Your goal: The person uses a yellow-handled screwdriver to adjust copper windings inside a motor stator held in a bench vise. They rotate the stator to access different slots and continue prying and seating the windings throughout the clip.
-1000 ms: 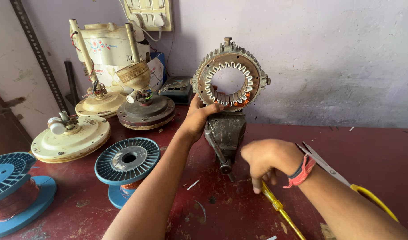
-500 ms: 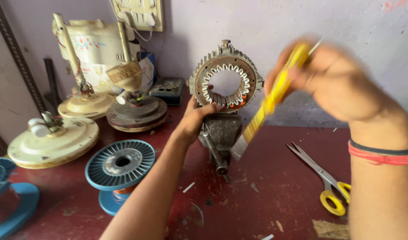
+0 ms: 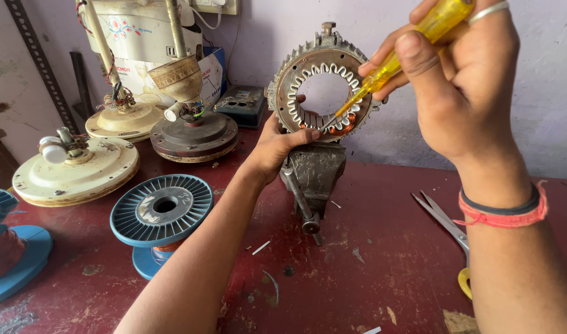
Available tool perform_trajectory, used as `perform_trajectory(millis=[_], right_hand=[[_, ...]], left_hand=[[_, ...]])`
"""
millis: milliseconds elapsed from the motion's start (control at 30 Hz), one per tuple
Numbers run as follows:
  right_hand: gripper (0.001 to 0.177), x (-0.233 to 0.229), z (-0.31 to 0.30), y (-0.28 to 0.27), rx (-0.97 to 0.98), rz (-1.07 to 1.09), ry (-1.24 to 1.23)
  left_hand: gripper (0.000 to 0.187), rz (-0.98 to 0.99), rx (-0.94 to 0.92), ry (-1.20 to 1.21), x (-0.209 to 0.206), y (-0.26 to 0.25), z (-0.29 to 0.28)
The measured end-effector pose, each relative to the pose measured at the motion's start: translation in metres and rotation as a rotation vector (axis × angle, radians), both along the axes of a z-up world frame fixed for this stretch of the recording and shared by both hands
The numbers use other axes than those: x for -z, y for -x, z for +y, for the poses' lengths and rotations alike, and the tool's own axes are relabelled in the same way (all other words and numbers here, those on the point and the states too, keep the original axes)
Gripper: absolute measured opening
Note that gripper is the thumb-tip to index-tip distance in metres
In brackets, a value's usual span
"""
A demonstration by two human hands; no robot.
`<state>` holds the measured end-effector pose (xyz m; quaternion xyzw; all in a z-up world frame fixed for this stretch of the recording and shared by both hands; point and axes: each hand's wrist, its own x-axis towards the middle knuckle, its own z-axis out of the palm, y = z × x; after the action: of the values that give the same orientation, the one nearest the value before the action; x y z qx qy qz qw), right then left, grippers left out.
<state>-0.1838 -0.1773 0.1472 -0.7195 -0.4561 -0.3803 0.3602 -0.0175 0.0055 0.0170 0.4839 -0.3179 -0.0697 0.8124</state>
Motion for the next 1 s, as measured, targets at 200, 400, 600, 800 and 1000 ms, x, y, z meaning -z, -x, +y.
perform_trajectory(millis=[200,400,600,800,1000], right_hand=[[0.025,0.006,-0.002,-0.005,0.008,-0.010,-0.021],[0.029,0.011,-0.006,-0.013,0.048,-0.023,-0.065],[0.041,0.016,-0.010,-0.023,0.055,-0.118,-0.097],[0.044,0.017,-0.012,-0.024,0.119,-0.099,-0.148],[0.040,0.018,-0.015,-0.023,0.147,-0.175,-0.075]], left_hand=[[0.087,-0.039,-0.053,-0.027,0.002,-0.002,-0.001],[0.085,-0.026,-0.034,-0.009,0.004,-0.003,-0.002],[0.080,-0.049,-0.043,-0.014,0.004,-0.003,-0.001],[0.081,-0.061,-0.030,-0.008,0.004,-0.003,-0.001],[0.080,-0.051,-0.043,-0.018,0.005,-0.004,-0.001]])
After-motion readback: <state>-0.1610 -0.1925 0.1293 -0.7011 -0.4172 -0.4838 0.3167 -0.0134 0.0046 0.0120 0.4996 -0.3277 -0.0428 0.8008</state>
